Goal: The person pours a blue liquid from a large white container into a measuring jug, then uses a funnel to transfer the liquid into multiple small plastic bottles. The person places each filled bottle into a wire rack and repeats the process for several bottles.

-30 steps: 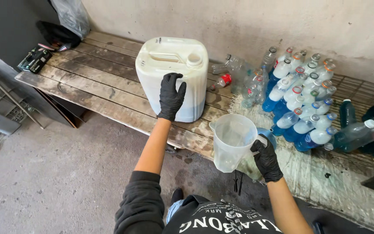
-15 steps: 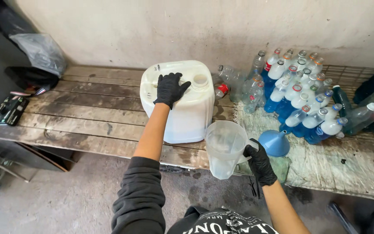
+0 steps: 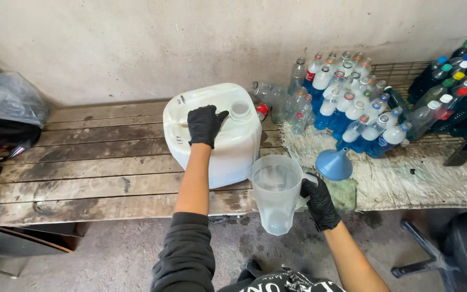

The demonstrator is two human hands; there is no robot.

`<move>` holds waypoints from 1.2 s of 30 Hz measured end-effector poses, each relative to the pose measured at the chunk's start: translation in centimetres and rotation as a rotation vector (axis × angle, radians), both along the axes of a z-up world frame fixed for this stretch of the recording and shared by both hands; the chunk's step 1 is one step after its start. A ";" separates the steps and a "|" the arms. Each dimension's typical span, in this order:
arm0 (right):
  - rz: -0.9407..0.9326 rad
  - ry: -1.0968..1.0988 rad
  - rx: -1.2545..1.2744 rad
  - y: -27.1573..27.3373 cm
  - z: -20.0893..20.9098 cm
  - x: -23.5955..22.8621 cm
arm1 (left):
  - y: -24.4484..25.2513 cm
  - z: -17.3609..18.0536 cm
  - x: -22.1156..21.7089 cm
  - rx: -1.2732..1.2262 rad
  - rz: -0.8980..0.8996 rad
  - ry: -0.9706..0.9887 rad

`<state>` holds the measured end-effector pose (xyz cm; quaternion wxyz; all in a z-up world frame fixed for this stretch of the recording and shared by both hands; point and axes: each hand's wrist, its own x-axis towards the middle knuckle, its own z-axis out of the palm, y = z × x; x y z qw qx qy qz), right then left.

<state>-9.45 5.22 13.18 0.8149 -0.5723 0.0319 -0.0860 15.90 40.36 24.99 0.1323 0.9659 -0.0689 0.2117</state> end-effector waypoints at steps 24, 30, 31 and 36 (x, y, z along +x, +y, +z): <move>0.062 0.208 -0.073 0.7 13.8 -8.1 | -1.9 -1.8 -24.6 0.002 -0.199 -0.044; 0.121 0.269 -0.225 0.9 12.6 -9.6 | -2.6 -1.6 -29.4 0.026 -0.247 0.225; 0.093 0.290 -0.191 1.3 12.4 -10.3 | -2.8 -1.6 -29.9 0.038 -0.238 0.274; 0.008 0.340 -0.124 1.8 10.3 -13.2 | -3.2 -3.9 -32.0 0.075 -0.264 0.331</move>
